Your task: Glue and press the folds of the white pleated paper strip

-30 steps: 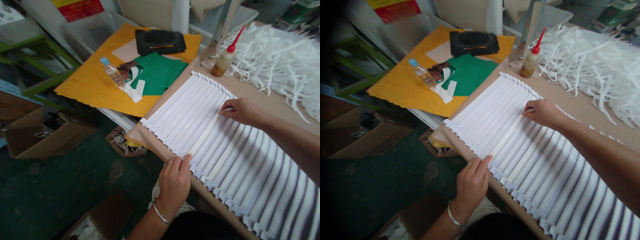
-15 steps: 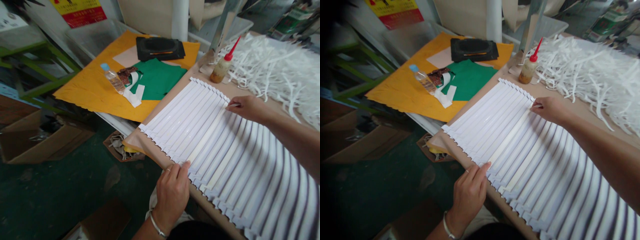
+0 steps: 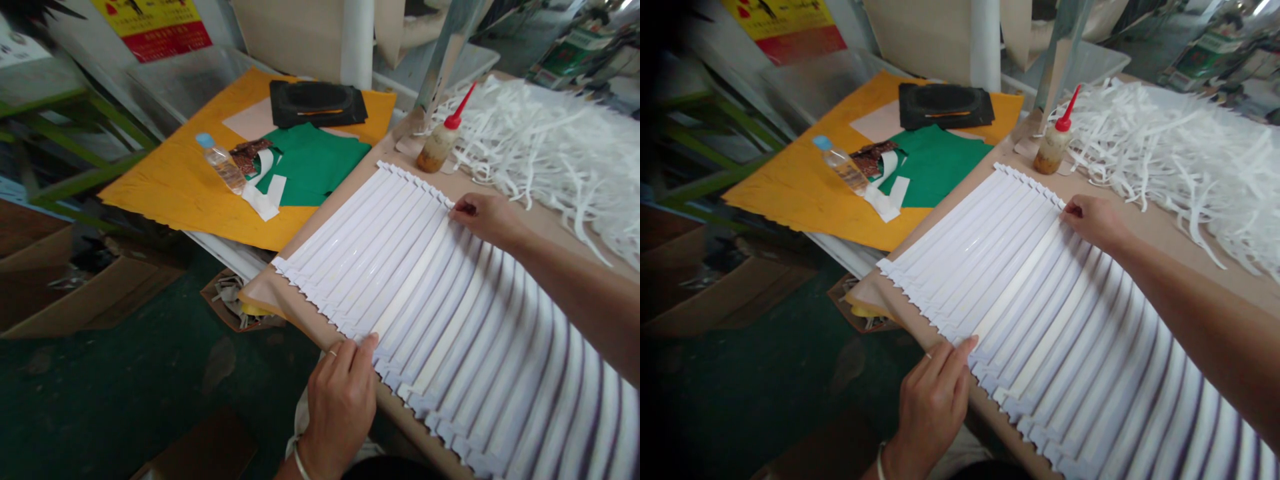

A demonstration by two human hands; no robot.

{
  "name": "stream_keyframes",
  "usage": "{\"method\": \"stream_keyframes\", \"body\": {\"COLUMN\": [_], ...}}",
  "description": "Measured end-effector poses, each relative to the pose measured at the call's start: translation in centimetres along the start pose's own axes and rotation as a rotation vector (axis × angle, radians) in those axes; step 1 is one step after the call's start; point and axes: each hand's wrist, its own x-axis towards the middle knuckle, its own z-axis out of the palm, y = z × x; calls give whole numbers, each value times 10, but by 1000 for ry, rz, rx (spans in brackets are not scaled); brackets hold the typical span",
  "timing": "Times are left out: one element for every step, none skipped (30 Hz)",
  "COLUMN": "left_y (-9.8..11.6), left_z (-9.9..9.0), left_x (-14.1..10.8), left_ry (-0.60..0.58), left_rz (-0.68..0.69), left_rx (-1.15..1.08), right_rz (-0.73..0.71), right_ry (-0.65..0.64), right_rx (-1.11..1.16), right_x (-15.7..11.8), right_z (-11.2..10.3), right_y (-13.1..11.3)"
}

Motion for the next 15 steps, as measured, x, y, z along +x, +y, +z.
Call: {"method": "stream_keyframes", "body": {"left_y": [0, 0, 0, -1, -1, -1, -2, -3, -4, -5, -6, -8, -11, -13, -16], "left_z": [0, 0, 0, 1, 1, 2, 2, 3, 3, 3, 3, 4, 4, 4, 4], "left_x": [0, 0, 0, -1, -1, -1, -1, -1, -1, -1, 0, 0, -1, -2, -3], "left_ry": [0, 1, 1, 2, 3, 6, 10, 15, 23, 30, 35, 44, 56, 73, 92], "left_rz": [0, -1, -2, -3, -1, 4, 11, 22, 35, 46, 57, 67, 76, 82, 81], "left_rx": [0, 0, 2, 6, 9, 14, 19, 24, 30, 35, 36, 28, 5, -35, -87], "right_rz": [1, -1, -3, -6, -6, -4, -4, -8, -17, -28, -38, -39, -25, 1, 34], "right_ry": [-6, -14, -22, -29, -32, -27, -9, 21, 56, 90, 117, 132, 137, 137, 137], "right_rx": [-7, -12, -17, -19, -19, -19, -25, -40, -62, -88, -113, -137, -161, -184, -210], "right_x": [1, 2, 3, 4, 5, 6, 6, 6, 5, 2, -3, -10, -19, -32, -48], "right_z": [1, 2, 3, 5, 7, 8, 9, 10, 10, 9, 7, 4, 0, -5, -12], "right_y": [1, 2, 2, 3, 4, 4, 4, 4, 6, 9, 15, 23, 35, 49, 66]}}
